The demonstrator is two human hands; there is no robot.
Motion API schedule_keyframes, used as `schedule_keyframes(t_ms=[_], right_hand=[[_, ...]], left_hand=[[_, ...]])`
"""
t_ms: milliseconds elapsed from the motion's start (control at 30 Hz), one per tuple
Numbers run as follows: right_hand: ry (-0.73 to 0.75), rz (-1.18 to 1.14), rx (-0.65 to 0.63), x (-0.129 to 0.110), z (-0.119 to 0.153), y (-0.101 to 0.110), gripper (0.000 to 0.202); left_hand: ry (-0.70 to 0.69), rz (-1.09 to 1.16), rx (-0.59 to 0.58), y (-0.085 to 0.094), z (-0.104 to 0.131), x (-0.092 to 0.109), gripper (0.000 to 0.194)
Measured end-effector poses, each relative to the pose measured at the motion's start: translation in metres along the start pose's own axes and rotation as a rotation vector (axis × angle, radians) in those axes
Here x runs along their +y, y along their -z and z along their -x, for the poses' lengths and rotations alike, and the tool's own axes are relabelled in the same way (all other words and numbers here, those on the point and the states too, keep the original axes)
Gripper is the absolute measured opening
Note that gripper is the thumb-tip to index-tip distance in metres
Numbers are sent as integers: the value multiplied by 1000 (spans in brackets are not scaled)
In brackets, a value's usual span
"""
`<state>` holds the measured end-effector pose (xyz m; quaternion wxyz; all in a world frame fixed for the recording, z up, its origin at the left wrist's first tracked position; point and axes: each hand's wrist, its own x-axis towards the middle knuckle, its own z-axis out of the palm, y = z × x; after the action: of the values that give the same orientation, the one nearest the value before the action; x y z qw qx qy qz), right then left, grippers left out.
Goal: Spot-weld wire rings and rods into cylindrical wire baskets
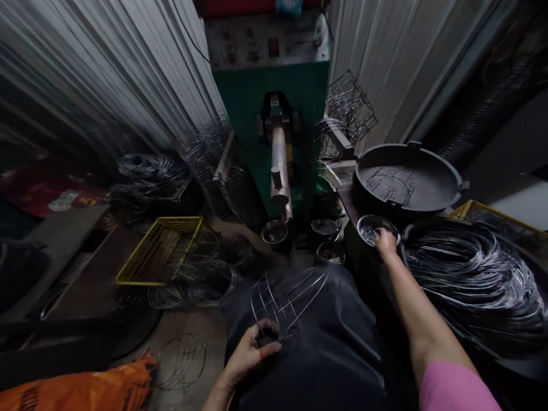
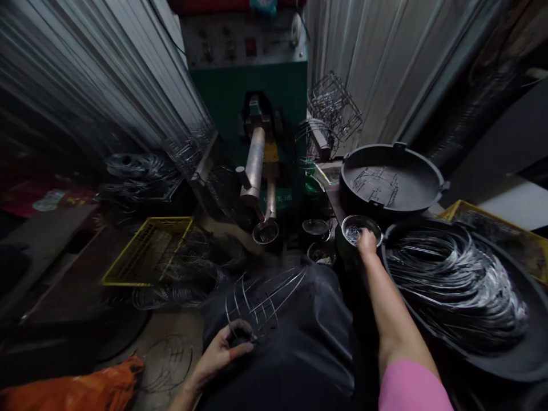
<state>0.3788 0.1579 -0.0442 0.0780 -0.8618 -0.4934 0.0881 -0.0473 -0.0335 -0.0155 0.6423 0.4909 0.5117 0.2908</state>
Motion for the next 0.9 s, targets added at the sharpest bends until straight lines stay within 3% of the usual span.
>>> schedule_keyframes(t_ms=[67,167,233,333,433,633,767,900], right_hand=[[62,-185,65,-2,18,-2,33],[170,-587,61,-7,57,-6,28],[227,-751,-52,-14,86,-6,29],[350,-815,-243,-36,124,0,28],[517,-789,-368,-71,151,11,24],[637,-883,-514,-128,179,23,22],[589,-1009,-607,-139,189,22,27],[546,-1081,-611,-143,191,17,32]], left_hand=[[-7,-40,-24,-1,0,-3,15],[-56,88,57,-8,-5,-6,13],[-117,251,145,-15,-13,-6,16],[-187,461,282,-24,-28,-5,21],[-207,534,291,-31,-35,-9,22],[-207,511,244,-36,-21,-24,22],[-192,508,275,-34,-15,-26,22],[-182,489,267,-34,-15,-29,19]])
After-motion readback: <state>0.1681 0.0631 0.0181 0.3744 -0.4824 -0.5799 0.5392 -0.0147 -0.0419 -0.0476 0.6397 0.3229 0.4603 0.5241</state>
